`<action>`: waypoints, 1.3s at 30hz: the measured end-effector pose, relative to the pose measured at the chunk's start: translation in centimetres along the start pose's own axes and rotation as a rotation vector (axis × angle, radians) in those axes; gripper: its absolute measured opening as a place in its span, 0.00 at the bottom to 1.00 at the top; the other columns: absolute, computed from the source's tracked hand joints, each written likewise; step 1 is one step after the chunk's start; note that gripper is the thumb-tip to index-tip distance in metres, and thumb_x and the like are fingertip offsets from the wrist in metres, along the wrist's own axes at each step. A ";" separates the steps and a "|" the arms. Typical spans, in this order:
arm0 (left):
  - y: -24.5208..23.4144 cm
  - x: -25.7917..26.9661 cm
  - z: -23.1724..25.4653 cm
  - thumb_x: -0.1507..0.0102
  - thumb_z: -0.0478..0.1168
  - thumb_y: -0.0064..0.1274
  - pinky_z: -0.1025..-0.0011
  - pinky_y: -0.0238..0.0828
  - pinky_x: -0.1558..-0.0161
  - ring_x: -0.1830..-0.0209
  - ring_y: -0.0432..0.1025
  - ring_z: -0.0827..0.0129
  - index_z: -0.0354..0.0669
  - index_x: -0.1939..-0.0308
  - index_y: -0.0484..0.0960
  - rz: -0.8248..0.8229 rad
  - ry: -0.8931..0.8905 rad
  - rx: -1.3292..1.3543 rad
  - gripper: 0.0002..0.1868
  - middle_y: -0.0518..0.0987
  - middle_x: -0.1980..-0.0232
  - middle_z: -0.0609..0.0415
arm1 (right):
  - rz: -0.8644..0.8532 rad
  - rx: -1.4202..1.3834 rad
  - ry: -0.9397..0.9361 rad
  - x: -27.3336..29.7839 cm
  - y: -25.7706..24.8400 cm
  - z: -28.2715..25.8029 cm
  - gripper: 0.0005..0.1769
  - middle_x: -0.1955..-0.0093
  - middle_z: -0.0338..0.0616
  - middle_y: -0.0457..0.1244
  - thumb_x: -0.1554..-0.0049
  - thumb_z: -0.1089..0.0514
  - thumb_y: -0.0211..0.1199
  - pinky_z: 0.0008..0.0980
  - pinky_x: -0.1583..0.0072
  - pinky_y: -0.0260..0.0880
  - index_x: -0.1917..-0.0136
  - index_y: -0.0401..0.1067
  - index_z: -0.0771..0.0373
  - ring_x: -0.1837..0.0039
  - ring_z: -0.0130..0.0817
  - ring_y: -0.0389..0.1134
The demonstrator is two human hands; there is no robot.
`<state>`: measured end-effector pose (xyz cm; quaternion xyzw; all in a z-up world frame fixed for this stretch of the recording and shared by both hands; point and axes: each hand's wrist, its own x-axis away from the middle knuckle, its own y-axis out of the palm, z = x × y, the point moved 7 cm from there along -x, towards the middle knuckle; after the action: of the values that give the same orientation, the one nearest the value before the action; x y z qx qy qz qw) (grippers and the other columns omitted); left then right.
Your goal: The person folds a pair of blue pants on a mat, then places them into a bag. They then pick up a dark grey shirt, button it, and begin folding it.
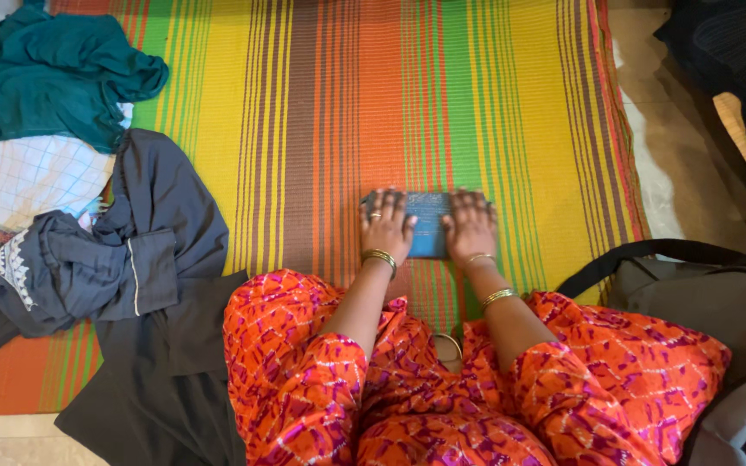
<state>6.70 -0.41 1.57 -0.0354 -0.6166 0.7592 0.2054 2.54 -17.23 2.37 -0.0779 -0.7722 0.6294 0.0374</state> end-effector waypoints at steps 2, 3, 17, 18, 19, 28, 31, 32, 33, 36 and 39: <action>-1.0 -0.1 -1.9 0.28 0.58 0.21 0.51 0.38 0.24 0.18 0.38 0.55 0.51 0.20 0.45 0.068 -0.114 0.038 0.34 0.43 0.16 0.49 | 0.026 -0.143 0.164 -0.1 -0.3 3.6 0.33 0.17 0.49 0.46 0.33 0.44 0.43 0.47 0.21 0.37 0.20 0.50 0.60 0.17 0.42 0.40; -1.0 0.1 -3.0 0.28 0.57 0.22 0.53 0.42 0.25 0.19 0.40 0.52 0.48 0.20 0.44 0.100 -0.173 0.058 0.35 0.42 0.16 0.44 | 0.034 -0.214 0.245 0.1 0.0 4.9 0.33 0.17 0.50 0.47 0.31 0.44 0.42 0.47 0.20 0.40 0.19 0.51 0.62 0.17 0.42 0.42; 2.6 -0.7 -7.9 0.48 0.32 0.68 0.66 0.78 0.49 0.49 0.78 0.61 0.41 0.25 0.58 0.266 -0.153 1.244 0.50 0.78 0.45 0.48 | -0.264 -1.151 0.599 0.1 2.5 12.2 0.15 0.58 0.42 0.67 0.48 0.57 0.68 0.30 0.60 0.60 0.49 0.75 0.65 0.62 0.29 0.61; 0.4 -0.1 -7.2 0.48 0.29 0.66 0.66 0.79 0.52 0.53 0.78 0.62 0.44 0.24 0.59 0.326 -0.079 1.254 0.50 0.79 0.49 0.50 | -0.184 -1.236 0.573 -0.2 1.5 12.3 0.12 0.58 0.41 0.67 0.48 0.61 0.66 0.27 0.60 0.60 0.49 0.75 0.63 0.62 0.26 0.61; -1.5 0.4 -6.7 0.48 0.28 0.64 0.67 0.79 0.52 0.54 0.77 0.64 0.47 0.26 0.62 0.315 -0.033 1.247 0.47 0.78 0.49 0.52 | -0.158 -1.282 0.450 -0.8 0.2 12.1 0.11 0.57 0.40 0.68 0.47 0.63 0.65 0.26 0.59 0.60 0.49 0.76 0.64 0.62 0.26 0.60; 0.4 1.0 -14.0 0.39 0.27 0.49 0.69 0.77 0.47 0.50 0.81 0.69 0.49 0.57 0.89 0.152 -0.111 0.776 0.16 0.87 0.51 0.56 | -0.249 -0.710 0.369 0.4 0.7 17.5 0.11 0.59 0.43 0.69 0.43 0.66 0.59 0.31 0.54 0.65 0.50 0.82 0.64 0.58 0.30 0.64; 3.8 0.6 -17.0 0.34 0.40 0.50 0.65 0.76 0.49 0.51 0.80 0.63 0.49 0.53 0.87 0.211 -0.431 0.732 0.11 0.86 0.52 0.52 | -0.112 -0.700 0.430 0.3 2.8 18.4 0.11 0.57 0.46 0.69 0.41 0.62 0.61 0.34 0.52 0.66 0.47 0.80 0.64 0.56 0.34 0.66; 3.9 0.1 -16.8 0.34 0.45 0.51 0.63 0.75 0.50 0.51 0.79 0.60 0.48 0.51 0.86 0.236 -0.440 0.687 0.12 0.85 0.51 0.49 | -0.027 -0.743 0.357 -0.3 3.0 17.4 0.12 0.55 0.44 0.70 0.42 0.61 0.63 0.32 0.50 0.68 0.47 0.79 0.65 0.54 0.32 0.68; 3.7 0.0 -16.6 0.34 0.50 0.53 0.61 0.74 0.50 0.51 0.77 0.56 0.47 0.49 0.85 0.260 -0.447 0.640 0.15 0.84 0.50 0.47 | 0.059 -0.785 0.283 -0.7 3.0 16.2 0.13 0.54 0.43 0.70 0.43 0.60 0.64 0.30 0.48 0.70 0.46 0.78 0.66 0.52 0.30 0.70; 5.0 0.7 -14.0 0.36 0.65 0.53 0.58 0.82 0.65 0.54 0.76 0.57 0.39 0.42 0.74 -0.013 -0.591 1.016 0.34 0.76 0.49 0.50 | -0.052 -0.945 0.450 0.5 4.8 12.8 0.28 0.48 0.49 0.71 0.44 0.50 0.71 0.31 0.47 0.71 0.39 0.72 0.71 0.50 0.34 0.71; 4.4 1.4 -12.8 0.40 0.64 0.58 0.69 0.77 0.68 0.57 0.79 0.60 0.41 0.49 0.76 -0.112 -0.518 0.950 0.32 0.82 0.55 0.49 | -0.228 -1.083 0.748 2.7 5.2 9.3 0.36 0.45 0.54 0.69 0.47 0.45 0.74 0.41 0.48 0.72 0.36 0.66 0.69 0.51 0.41 0.71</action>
<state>8.15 11.17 -5.36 0.2826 -0.2369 0.9261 0.0801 -1.24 -24.73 -4.70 -0.2165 -0.9176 0.0757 0.3246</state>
